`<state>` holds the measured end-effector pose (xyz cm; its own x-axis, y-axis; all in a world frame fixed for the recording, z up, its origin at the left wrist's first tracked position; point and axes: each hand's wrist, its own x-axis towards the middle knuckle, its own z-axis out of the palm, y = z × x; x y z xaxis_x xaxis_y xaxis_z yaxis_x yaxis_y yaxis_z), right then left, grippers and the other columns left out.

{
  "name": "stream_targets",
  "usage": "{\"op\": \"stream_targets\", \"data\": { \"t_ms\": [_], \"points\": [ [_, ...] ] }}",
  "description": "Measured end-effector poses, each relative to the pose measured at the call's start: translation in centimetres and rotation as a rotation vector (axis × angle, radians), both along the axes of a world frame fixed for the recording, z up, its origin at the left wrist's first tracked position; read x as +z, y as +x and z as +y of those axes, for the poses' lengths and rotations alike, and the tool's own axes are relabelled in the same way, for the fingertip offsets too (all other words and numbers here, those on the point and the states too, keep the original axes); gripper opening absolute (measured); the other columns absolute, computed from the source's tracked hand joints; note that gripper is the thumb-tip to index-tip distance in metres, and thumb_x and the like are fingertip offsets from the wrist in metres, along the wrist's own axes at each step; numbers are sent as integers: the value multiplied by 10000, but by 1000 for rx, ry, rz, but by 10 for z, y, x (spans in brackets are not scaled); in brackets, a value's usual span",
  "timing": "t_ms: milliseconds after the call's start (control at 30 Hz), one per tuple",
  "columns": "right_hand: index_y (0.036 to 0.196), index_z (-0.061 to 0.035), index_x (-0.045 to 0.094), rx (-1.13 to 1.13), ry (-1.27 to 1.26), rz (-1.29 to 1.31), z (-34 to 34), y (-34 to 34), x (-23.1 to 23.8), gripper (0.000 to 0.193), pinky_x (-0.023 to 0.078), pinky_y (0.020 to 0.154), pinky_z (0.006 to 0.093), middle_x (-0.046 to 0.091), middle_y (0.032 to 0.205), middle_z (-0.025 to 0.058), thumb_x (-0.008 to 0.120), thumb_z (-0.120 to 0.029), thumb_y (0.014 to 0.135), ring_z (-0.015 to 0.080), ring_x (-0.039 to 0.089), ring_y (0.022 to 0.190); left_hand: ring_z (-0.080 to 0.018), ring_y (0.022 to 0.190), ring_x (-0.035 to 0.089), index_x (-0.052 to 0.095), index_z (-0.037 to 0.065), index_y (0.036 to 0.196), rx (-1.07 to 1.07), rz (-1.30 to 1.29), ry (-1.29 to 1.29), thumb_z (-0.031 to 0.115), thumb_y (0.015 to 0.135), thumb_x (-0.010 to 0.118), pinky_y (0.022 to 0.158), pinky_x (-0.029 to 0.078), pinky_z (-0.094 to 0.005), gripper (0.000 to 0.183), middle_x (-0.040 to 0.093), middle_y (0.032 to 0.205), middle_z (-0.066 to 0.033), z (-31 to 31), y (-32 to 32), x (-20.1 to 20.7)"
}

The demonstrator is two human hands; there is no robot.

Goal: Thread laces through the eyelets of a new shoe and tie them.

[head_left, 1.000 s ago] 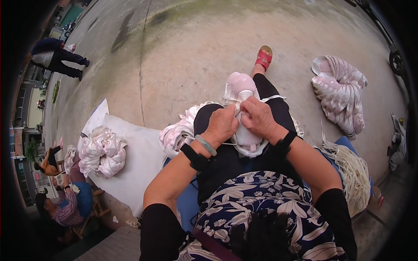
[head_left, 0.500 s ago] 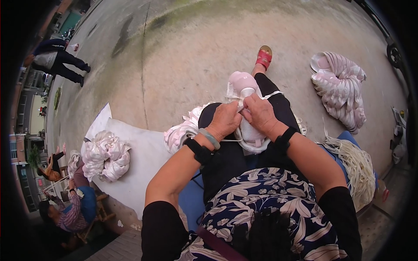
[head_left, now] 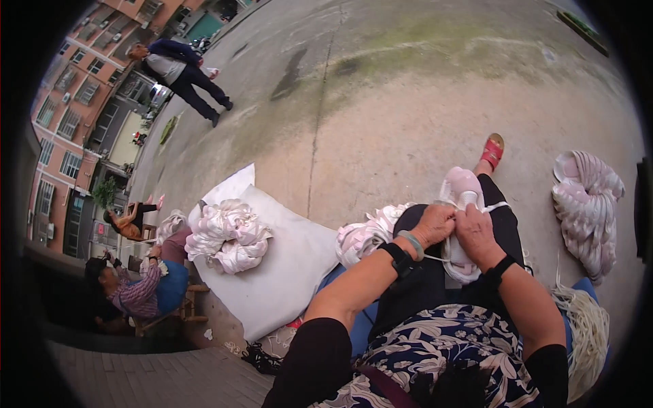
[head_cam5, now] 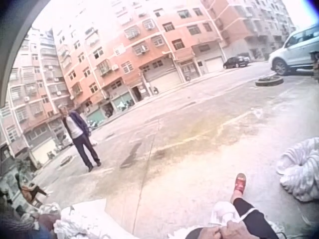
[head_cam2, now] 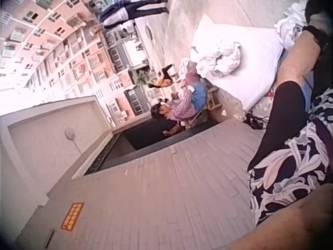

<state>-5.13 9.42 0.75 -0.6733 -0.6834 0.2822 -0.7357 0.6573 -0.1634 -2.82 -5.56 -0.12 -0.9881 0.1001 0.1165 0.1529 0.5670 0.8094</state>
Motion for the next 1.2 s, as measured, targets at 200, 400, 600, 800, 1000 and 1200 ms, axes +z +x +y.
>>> {"op": "stream_targets", "data": {
  "t_ms": [200, 400, 600, 800, 1000, 1200],
  "points": [
    [867, -75, 556, -66, 44, -80, -3, 12, 1, 140, 396, 651, 388, 486, 866, 114, 543, -106, 731, 260, 566, 748, -364, 714, 583, 606, 28, 683, 168, 48, 125, 141, 672, 538, 641, 465, -403, 132, 597, 728, -198, 16, 8, -11],
    [716, -3, 517, 88, -154, -111, 55, 23, 32, 86, 388, 783, 447, 490, 1024, 177, 570, -66, 692, 314, 528, 819, -404, 776, 565, 570, 32, 789, 216, -86, -19, 157, 683, 531, 698, 450, -455, 169, 594, 797, -223, 15, 4, -21],
    [757, -26, 487, -310, 9, -65, 266, 23, 6, 48, 365, 816, 424, 505, 1019, 152, 512, -66, 760, 311, 501, 906, -395, 729, 569, 539, 25, 781, 296, -79, -127, 174, 704, 523, 663, 450, -456, 168, 586, 717, -209, 2, 18, 8],
    [722, -58, 498, -798, 180, -236, 415, 77, -67, 104, 357, 662, 428, 529, 818, 116, 542, -148, 748, 316, 524, 755, -323, 631, 597, 503, 5, 827, 308, -88, -259, 222, 715, 601, 619, 468, -374, 263, 597, 649, -156, 18, 17, 6],
    [786, -65, 558, -310, 36, -334, 266, 38, -9, 172, 348, 808, 432, 568, 790, 96, 625, -194, 695, 280, 542, 808, -248, 650, 599, 505, 4, 929, 368, -235, -133, 250, 747, 632, 635, 470, -335, 331, 603, 702, -134, 25, 19, 33],
    [850, -74, 544, 7, -323, -308, 157, 1, 8, 170, 378, 765, 379, 545, 834, 77, 630, -145, 723, 272, 515, 835, -255, 799, 558, 577, 27, 900, 167, 19, -249, 167, 730, 588, 708, 453, -326, 221, 545, 913, -145, 22, 0, 29]
  ]
}}
